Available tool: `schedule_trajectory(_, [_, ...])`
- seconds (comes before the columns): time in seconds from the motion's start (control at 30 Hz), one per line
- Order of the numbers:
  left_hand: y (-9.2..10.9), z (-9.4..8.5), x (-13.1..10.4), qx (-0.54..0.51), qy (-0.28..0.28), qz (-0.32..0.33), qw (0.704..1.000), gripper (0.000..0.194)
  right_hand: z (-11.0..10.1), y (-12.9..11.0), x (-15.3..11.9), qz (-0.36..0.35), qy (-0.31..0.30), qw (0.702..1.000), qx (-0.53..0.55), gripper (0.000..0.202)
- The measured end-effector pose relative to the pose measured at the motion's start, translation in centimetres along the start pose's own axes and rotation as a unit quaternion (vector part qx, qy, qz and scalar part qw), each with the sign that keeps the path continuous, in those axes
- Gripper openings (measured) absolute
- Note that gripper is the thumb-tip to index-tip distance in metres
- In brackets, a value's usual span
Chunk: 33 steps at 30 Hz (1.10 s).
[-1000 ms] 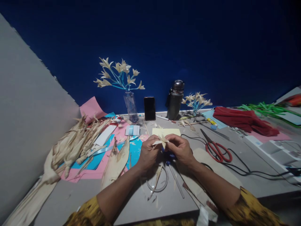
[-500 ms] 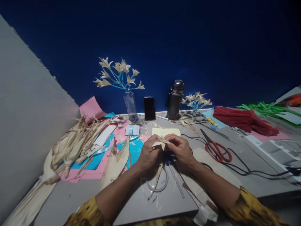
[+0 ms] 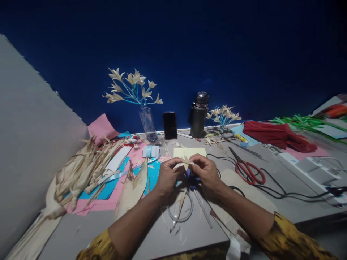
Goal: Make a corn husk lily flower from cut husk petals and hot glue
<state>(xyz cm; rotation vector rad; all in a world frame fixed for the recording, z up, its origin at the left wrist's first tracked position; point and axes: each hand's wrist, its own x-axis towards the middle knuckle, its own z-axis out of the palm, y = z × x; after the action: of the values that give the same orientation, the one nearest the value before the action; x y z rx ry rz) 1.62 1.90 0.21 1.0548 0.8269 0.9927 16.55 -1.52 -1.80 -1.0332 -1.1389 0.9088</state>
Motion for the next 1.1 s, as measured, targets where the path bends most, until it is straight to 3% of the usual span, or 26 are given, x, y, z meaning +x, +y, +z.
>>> schedule_trajectory(0.27, [-0.4,-1.7,1.2,0.019,-0.115,0.016,0.993,0.022,-0.1,-0.4,-0.2,-0.004,-0.037,0.999,0.011,0.003])
schedule_trajectory(0.4, [0.1,-2.0,1.4,0.07,-0.137,0.054,0.987,0.022,-0.1,-0.6,-0.4,-0.008,-0.051,0.998,0.033,0.002])
schedule_trajectory(0.63, [0.7,-2.5,1.7,0.098,-0.191,0.047,0.976,0.023,-0.1,-0.3,-0.7,-0.01,-0.059,0.998,0.037,0.003])
schedule_trajectory(0.93, [0.4,-3.2,2.1,0.08,-0.22,0.047,0.971,0.025,-0.3,-0.2,-0.6,-0.003,-0.037,0.999,-0.002,0.015])
schedule_trajectory(1.1, [0.0,-3.0,2.0,0.06,-0.168,0.003,0.984,0.027,-0.4,-0.2,-0.4,-0.046,-0.041,0.997,-0.043,0.012])
